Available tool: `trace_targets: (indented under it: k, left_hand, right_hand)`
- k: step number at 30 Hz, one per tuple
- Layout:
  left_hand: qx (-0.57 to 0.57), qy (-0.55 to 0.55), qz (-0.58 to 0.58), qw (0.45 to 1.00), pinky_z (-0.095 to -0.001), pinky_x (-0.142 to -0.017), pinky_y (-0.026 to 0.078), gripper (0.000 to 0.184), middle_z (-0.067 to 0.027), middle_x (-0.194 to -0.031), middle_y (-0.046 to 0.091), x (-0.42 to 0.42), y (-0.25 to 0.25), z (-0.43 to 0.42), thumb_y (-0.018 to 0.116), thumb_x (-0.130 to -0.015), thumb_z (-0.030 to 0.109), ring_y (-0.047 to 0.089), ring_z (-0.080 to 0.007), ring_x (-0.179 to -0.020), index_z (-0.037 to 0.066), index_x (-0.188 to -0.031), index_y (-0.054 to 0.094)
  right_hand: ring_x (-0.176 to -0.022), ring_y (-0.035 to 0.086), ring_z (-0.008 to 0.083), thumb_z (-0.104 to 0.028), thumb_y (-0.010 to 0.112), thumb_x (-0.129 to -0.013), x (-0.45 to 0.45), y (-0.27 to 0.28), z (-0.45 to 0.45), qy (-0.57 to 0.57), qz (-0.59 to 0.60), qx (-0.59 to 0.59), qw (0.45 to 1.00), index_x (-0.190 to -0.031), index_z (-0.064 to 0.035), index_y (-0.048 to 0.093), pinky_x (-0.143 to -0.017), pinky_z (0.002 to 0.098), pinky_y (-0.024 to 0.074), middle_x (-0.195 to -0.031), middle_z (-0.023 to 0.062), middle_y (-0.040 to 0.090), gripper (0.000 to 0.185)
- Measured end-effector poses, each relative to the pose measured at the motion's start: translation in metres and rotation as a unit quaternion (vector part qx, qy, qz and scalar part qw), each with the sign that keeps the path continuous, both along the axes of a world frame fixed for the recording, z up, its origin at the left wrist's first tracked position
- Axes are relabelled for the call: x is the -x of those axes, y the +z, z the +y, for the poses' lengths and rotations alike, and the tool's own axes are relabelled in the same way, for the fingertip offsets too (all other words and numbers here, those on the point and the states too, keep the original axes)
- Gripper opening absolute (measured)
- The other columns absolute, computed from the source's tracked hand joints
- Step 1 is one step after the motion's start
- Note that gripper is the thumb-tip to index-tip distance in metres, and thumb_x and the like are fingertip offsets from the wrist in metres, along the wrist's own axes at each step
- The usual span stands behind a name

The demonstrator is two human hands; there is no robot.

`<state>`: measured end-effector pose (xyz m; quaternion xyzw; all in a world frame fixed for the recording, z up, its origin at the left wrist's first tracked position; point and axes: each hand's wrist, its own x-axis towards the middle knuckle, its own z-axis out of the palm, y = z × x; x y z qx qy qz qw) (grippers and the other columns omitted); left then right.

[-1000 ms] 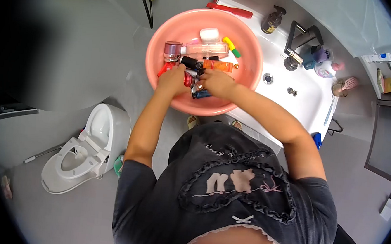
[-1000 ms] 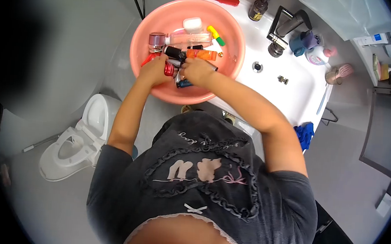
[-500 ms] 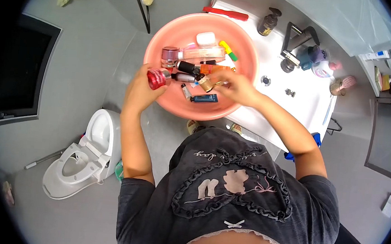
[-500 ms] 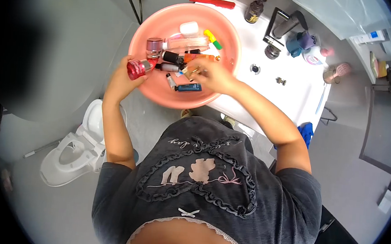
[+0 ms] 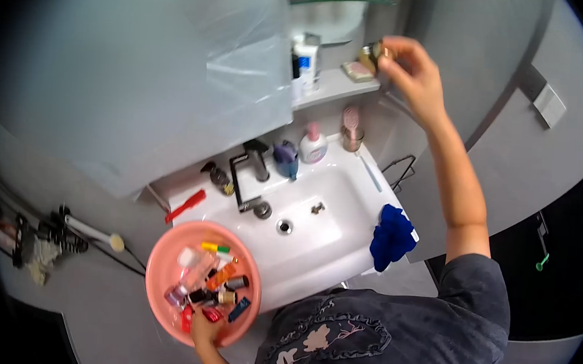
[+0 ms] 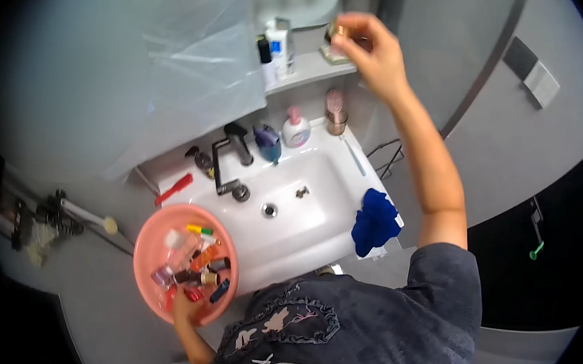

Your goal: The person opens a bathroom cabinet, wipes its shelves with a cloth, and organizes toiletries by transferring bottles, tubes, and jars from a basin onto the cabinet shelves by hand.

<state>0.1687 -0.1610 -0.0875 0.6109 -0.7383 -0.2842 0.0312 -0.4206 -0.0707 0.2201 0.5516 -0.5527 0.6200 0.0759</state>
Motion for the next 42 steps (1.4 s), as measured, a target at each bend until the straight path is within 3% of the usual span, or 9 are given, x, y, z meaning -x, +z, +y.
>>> trace_targets:
  k: [5, 10, 18, 35, 36, 39, 40, 41, 42]
  left_hand:
    - [0.012, 0.034, -0.016, 0.999, -0.0409, -0.082, 0.047, 0.071, -0.0182, -0.105, 0.059, 0.029, 0.027, 0.012, 0.082, -0.049, 0.03, 0.058, -0.0342, -0.097, 0.003, -0.108, 0.053]
    - [0.024, 0.065, 0.008, 0.998, -0.041, -0.082, 0.047, 0.07, -0.0177, -0.103, 0.059, 0.035, 0.025, 0.021, 0.083, -0.048, 0.03, 0.058, -0.0344, -0.095, 0.005, -0.107, 0.053]
    - [0.053, 0.101, 0.082, 0.99, -0.0411, -0.081, 0.047, 0.066, -0.0158, -0.098, 0.058, 0.017, -0.01, 0.03, 0.083, -0.047, 0.028, 0.058, -0.0347, -0.093, 0.004, -0.101, 0.053]
    - [0.039, 0.11, 0.019, 0.993, -0.0401, -0.083, 0.046, 0.067, -0.0177, -0.103, 0.059, 0.019, 0.016, 0.031, 0.083, -0.051, 0.023, 0.057, -0.034, -0.098, 0.004, -0.106, 0.05]
    - [0.045, 0.109, 0.013, 0.993, -0.0397, -0.083, 0.046, 0.066, -0.0178, -0.104, 0.058, 0.017, 0.016, 0.032, 0.083, -0.051, 0.023, 0.057, -0.0335, -0.098, 0.004, -0.106, 0.05]
    - [0.106, 0.075, 0.107, 0.986, -0.0382, -0.082, 0.047, 0.062, -0.016, -0.101, 0.061, 0.016, 0.011, 0.032, 0.081, -0.053, 0.021, 0.059, -0.0303, -0.095, 0.002, -0.104, 0.051]
    - [0.05, 0.097, 0.188, 0.976, -0.0373, -0.079, 0.048, 0.059, -0.0132, -0.095, 0.064, 0.024, 0.022, 0.032, 0.08, -0.055, 0.019, 0.061, -0.0276, -0.09, 0.001, -0.104, 0.051]
    - [0.06, 0.09, 0.221, 0.969, -0.0372, -0.077, 0.049, 0.056, -0.0116, -0.092, 0.066, 0.028, 0.031, 0.036, 0.078, -0.059, 0.019, 0.062, -0.0266, -0.087, 0.0, -0.105, 0.051]
    - [0.07, 0.083, 0.223, 0.969, -0.0377, -0.076, 0.05, 0.059, -0.012, -0.093, 0.066, 0.019, 0.018, 0.03, 0.076, -0.06, 0.02, 0.062, -0.0275, -0.089, -0.001, -0.11, 0.051]
  right_hand:
    - [-0.068, 0.061, 0.0124, -0.007, 0.07, -0.077, 0.106, 0.076, -0.059, -0.055, 0.009, 0.102, 0.993, -0.092, 0.0015, 0.061, -0.064, 0.0265, 0.0487, -0.081, 0.0067, 0.066, 0.02]
    - [-0.086, 0.062, 0.0168, -0.019, 0.067, -0.081, 0.143, 0.097, -0.094, -0.235, 0.132, -0.063, 0.961, -0.107, -0.0053, 0.059, -0.08, 0.029, 0.0474, -0.092, 0.0093, 0.066, 0.03]
    - [-0.092, 0.061, 0.0205, -0.012, 0.068, -0.077, 0.189, 0.106, -0.129, -0.168, 0.108, -0.22, 0.955, -0.111, -0.0038, 0.059, -0.082, 0.031, 0.0473, -0.102, 0.012, 0.064, 0.036]
    - [-0.1, 0.06, 0.0218, -0.014, 0.068, -0.078, 0.219, 0.11, -0.144, -0.129, 0.166, -0.238, 0.948, -0.116, 0.0014, 0.058, -0.088, 0.0311, 0.0463, -0.108, 0.0133, 0.063, 0.042]
    - [-0.073, 0.061, 0.0133, -0.001, 0.069, -0.075, 0.215, 0.107, -0.149, -0.089, 0.089, -0.218, 0.968, -0.1, 0.0015, 0.064, -0.065, 0.0267, 0.0497, -0.081, 0.0077, 0.066, 0.026]
    - [-0.076, 0.062, 0.0153, 0.002, 0.068, -0.074, 0.176, 0.118, -0.123, -0.13, 0.131, -0.241, 0.953, -0.105, 0.0026, 0.062, -0.068, 0.0283, 0.0506, -0.086, 0.0081, 0.067, 0.032]
    - [-0.078, 0.063, 0.0163, -0.004, 0.067, -0.076, 0.203, 0.113, -0.135, 0.059, 0.037, -0.199, 0.978, -0.104, 0.0023, 0.061, -0.069, 0.0295, 0.0505, -0.087, 0.009, 0.067, 0.029]
    - [-0.104, 0.059, 0.0203, -0.018, 0.063, -0.084, 0.23, 0.12, -0.136, -0.115, 0.241, -0.277, 0.923, -0.121, 0.0012, 0.054, -0.09, 0.03, 0.0447, -0.114, 0.0121, 0.061, 0.043]
    - [-0.11, 0.056, 0.0187, -0.018, 0.057, -0.088, 0.195, 0.121, -0.124, -0.139, 0.208, -0.295, 0.922, -0.127, -0.0004, 0.05, -0.094, 0.0291, 0.0415, -0.122, 0.0108, 0.058, 0.043]
